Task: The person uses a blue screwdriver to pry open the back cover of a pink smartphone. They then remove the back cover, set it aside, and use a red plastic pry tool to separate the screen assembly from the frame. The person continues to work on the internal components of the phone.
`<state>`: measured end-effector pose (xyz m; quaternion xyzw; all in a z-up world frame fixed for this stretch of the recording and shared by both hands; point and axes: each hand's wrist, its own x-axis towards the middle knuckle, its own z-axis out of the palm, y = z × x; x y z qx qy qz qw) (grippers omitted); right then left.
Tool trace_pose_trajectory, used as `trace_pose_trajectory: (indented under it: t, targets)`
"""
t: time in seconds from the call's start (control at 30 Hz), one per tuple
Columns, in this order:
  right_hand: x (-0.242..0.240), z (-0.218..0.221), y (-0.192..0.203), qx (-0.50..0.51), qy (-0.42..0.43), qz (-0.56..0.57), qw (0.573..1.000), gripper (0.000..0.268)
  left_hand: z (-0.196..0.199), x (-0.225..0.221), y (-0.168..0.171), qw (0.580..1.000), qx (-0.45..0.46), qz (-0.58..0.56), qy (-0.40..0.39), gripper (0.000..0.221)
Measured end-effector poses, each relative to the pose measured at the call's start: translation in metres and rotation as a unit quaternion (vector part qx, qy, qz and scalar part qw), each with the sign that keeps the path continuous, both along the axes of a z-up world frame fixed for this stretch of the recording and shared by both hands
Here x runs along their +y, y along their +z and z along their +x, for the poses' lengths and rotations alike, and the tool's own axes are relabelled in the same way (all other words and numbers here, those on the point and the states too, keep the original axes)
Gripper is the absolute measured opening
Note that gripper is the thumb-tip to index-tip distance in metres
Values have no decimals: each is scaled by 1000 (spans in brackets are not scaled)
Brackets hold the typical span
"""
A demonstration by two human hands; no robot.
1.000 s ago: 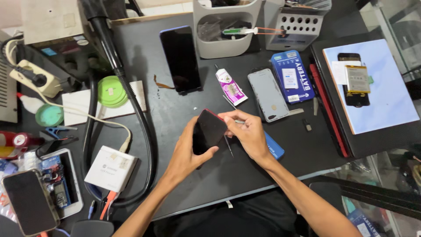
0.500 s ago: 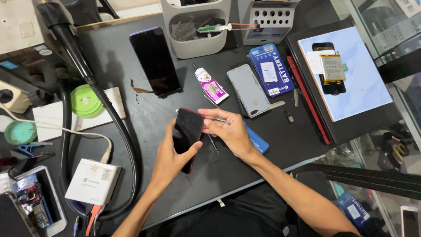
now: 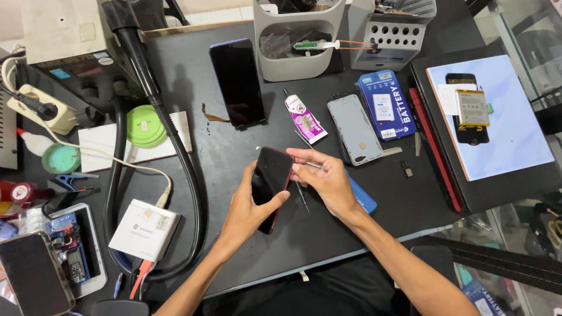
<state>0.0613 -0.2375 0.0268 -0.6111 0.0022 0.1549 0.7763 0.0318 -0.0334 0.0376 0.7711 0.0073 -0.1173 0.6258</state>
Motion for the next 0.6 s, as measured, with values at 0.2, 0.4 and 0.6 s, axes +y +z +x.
trace_pose_trajectory:
  t: [0.2,0.4,0.6]
  targets:
    - [7,-1,0,-9,-15,15,1000,40,-2,-3,1,1000,-11,3,12,78]
    - [12,-7,4,-16,-28,1,999,40,-4,-5,-3,1000,-24,-2,16,77]
    - [17,-10,3,-26,2,23,999,49,-2,-2,-9,1000,-3,7,24,79]
